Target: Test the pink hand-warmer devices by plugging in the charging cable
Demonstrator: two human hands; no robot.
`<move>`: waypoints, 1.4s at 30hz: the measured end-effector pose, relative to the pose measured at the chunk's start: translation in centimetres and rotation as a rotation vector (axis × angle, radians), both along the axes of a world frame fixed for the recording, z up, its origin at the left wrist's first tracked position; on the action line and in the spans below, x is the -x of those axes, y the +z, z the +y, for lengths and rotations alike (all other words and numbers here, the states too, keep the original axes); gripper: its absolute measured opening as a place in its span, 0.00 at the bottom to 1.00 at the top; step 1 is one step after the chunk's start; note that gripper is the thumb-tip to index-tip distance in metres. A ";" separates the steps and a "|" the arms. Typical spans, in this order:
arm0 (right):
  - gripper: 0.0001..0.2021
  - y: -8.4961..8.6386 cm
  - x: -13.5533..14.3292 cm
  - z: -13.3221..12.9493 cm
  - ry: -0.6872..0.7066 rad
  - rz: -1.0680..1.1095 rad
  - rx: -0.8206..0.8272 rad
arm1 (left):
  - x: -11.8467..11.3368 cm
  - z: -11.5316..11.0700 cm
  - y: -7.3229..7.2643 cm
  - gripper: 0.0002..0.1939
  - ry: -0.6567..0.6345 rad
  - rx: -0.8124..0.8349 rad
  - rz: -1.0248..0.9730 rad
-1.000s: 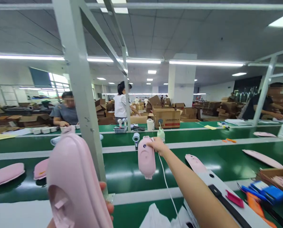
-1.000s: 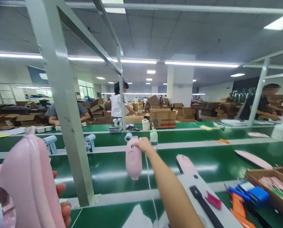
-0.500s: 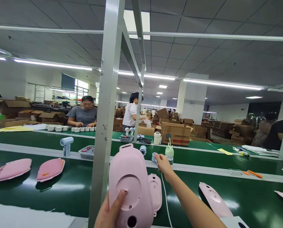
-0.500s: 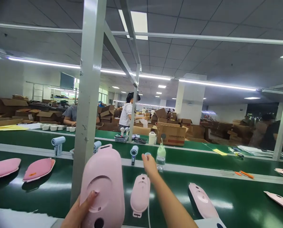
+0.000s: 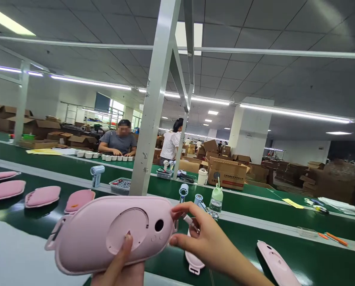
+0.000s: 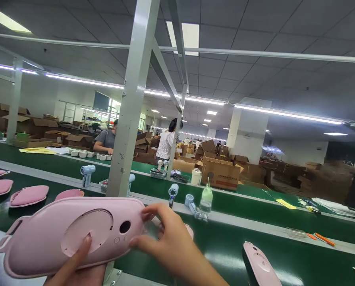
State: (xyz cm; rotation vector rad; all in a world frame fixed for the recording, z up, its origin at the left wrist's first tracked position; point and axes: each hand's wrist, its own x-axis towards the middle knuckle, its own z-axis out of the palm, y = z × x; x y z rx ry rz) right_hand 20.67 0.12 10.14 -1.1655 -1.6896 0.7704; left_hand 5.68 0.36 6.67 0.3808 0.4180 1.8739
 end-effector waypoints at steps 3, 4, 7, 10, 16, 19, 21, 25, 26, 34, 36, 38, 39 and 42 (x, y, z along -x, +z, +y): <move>0.17 -0.6 -0.8 1.5 -0.110 -0.015 -0.025 | -0.1 -0.1 1.0 0.40 -0.022 0.071 0.026; 0.15 -0.9 -1.1 1.8 -0.119 -0.029 -0.026 | -0.1 -0.2 1.3 0.40 -0.046 0.096 0.024; 0.16 -1.8 -1.5 2.4 -0.057 -0.043 0.045 | 0.0 -0.1 1.8 0.35 -0.115 0.170 0.001; 0.21 -2.9 -1.2 2.6 0.018 0.008 0.131 | 0.6 0.9 0.9 0.26 -0.147 0.187 -0.042; 0.25 -3.0 -0.5 2.6 -0.021 0.062 -0.002 | 2.1 2.6 -1.1 0.31 -0.096 0.054 0.037; 0.22 -2.3 -0.6 2.1 -0.045 0.040 -0.014 | 1.7 2.2 -0.8 0.31 -0.098 0.073 0.035; 0.22 -2.0 -0.6 1.8 0.008 0.080 0.037 | 1.1 1.6 -0.5 0.32 -0.090 0.086 -0.015; 0.28 -1.8 -0.9 1.9 0.096 0.180 0.206 | 0.9 1.2 -0.2 0.31 -0.095 0.077 -0.041; 0.29 -1.7 -1.1 2.1 0.082 0.218 0.203 | 1.2 1.4 -0.3 0.33 -0.083 0.067 0.012; 0.26 0.9 -3.9 1.1 -0.150 0.386 -0.004 | 4.2 3.7 -2.5 0.32 -0.485 -0.071 0.521; 0.25 1.4 -3.7 0.6 -0.198 0.300 -0.039 | 3.1 3.0 -2.9 0.31 -0.568 -0.125 0.590; 0.25 1.3 -3.0 0.5 -0.208 0.260 -0.033 | 1.5 2.1 -3.3 0.32 -0.714 -0.166 0.622; 0.24 1.2 -2.6 0.5 -0.213 0.262 -0.020 | 0.7 1.7 -3.4 0.34 -0.798 -0.178 0.594; 0.23 1.0 -2.0 0.4 -0.191 0.233 -0.029 | -0.3 1.3 -3.7 0.42 -0.887 -0.124 0.419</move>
